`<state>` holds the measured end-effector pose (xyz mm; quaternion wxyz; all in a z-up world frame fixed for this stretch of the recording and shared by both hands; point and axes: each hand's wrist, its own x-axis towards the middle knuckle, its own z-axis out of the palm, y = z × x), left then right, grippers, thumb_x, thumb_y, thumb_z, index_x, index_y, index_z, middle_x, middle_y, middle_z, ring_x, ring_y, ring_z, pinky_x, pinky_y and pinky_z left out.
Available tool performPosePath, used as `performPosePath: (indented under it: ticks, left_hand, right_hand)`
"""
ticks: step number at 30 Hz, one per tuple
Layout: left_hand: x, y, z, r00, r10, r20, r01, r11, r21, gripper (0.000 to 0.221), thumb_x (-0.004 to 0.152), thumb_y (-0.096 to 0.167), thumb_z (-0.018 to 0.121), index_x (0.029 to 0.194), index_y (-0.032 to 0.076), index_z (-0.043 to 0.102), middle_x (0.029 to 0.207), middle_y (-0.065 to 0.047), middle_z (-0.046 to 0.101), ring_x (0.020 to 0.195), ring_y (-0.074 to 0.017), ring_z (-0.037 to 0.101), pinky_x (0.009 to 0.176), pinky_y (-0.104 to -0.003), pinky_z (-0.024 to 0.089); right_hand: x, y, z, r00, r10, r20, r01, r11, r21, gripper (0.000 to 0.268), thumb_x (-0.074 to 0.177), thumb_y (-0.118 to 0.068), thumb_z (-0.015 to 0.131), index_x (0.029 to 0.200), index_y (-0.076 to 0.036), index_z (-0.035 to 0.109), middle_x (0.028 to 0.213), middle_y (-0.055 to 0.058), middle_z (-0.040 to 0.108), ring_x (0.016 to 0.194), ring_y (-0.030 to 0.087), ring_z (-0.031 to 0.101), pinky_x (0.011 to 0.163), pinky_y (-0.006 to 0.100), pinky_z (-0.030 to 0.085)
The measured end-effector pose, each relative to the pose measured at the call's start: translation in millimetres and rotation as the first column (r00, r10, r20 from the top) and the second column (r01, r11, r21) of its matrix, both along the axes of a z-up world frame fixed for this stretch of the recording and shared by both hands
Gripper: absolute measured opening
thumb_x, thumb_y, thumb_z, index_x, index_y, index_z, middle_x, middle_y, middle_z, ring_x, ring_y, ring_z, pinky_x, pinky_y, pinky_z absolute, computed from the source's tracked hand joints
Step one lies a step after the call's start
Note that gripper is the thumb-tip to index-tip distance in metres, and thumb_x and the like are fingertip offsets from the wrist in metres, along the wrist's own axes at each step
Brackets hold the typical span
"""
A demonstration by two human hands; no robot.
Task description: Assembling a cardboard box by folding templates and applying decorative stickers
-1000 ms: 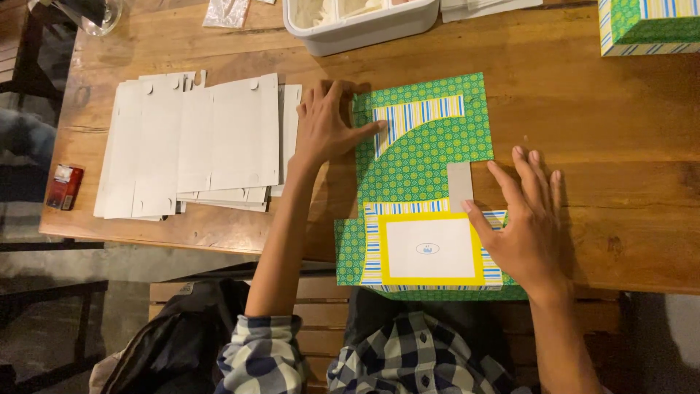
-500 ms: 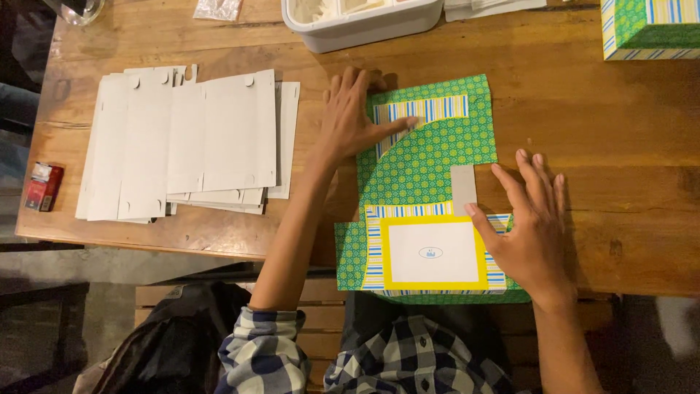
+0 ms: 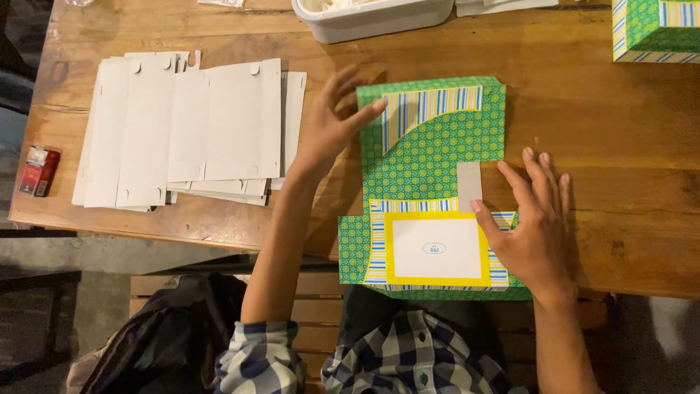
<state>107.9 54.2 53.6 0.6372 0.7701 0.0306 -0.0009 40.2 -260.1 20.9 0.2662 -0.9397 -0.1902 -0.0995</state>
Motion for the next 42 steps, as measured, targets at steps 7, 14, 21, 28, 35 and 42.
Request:
performPosePath:
  ticks: [7,14,21,28,35,42]
  left_hand:
    - [-64.3,0.1,-15.3,0.991,-0.063,-0.122,0.034,0.973,-0.228,0.043,0.094,0.019,0.070,0.132,0.001,0.061,0.127,-0.011,0.070,0.113,-0.0163,0.069,0.100,-0.025,0.058]
    - [-115.0,-19.4,8.1,0.993,-0.095,0.069,0.094,0.995,0.012,0.040,0.098,0.010,0.068,0.136,0.001,0.060,0.121,-0.007,0.058,0.074,-0.0041,0.051,0.058,-0.016,0.046]
    - [-114.7,-21.3,5.6,0.992,-0.058,0.114,0.056,0.998,0.013,0.052,0.097,0.020,0.069,0.145,0.011,0.050,0.136,-0.008,0.056,0.127,-0.0199,0.055,0.112,-0.034,0.050]
    - [-127.5,-19.1,-23.8,0.993,0.118,0.014,-0.100,0.897,-0.430,0.066,0.096,0.001,0.063,0.153,0.008,0.033,0.157,-0.021,0.040,0.137,-0.0340,0.056,0.108,-0.048,0.057]
    - [-162.5,-38.0,-10.1,0.995,0.093,-0.018,-0.095,0.975,-0.200,0.051,0.097,0.014,0.065,0.144,0.007,0.046,0.138,-0.020,0.064,0.125,-0.0270,0.066,0.101,-0.035,0.061]
    - [-156.0,-52.9,-15.2,0.926,-0.121,0.358,-0.044,0.906,0.420,0.034,0.099,0.017,0.070,0.129,0.004,0.062,0.139,-0.014,0.065,0.128,-0.0284,0.062,0.107,-0.040,0.055]
  right_hand:
    - [-0.3,-0.2,2.1,1.000,0.005,-0.017,-0.005,1.000,-0.006,0.060,0.095,-0.035,0.066,0.146,-0.003,0.058,0.163,0.025,0.042,0.153,0.044,0.033,0.122,0.065,0.021]
    - [0.1,-0.3,-0.4,1.000,0.019,0.011,-0.019,1.000,0.004,0.062,0.094,-0.034,0.069,0.145,-0.002,0.058,0.162,0.026,0.042,0.152,0.047,0.035,0.121,0.067,0.021]
    - [0.5,0.4,0.0,1.000,0.017,0.016,-0.016,1.000,-0.009,0.063,0.094,-0.037,0.068,0.145,-0.001,0.059,0.162,0.027,0.043,0.153,0.045,0.035,0.122,0.066,0.022]
    - [-0.6,-1.7,-2.5,1.000,0.024,0.014,-0.025,1.000,0.008,0.062,0.093,-0.034,0.070,0.145,-0.001,0.060,0.162,0.028,0.042,0.153,0.045,0.034,0.123,0.067,0.021]
    - [-3.5,1.6,-1.5,0.997,0.056,0.051,-0.055,0.998,-0.014,0.052,0.092,-0.026,0.071,0.141,-0.012,0.066,0.164,0.026,0.043,0.155,0.047,0.033,0.119,0.075,0.021]
    - [-10.6,18.7,6.2,0.967,0.235,0.098,-0.220,0.964,-0.148,0.033,0.091,-0.004,0.068,0.120,-0.016,0.076,0.142,0.016,0.067,0.140,0.033,0.058,0.119,0.081,0.016]
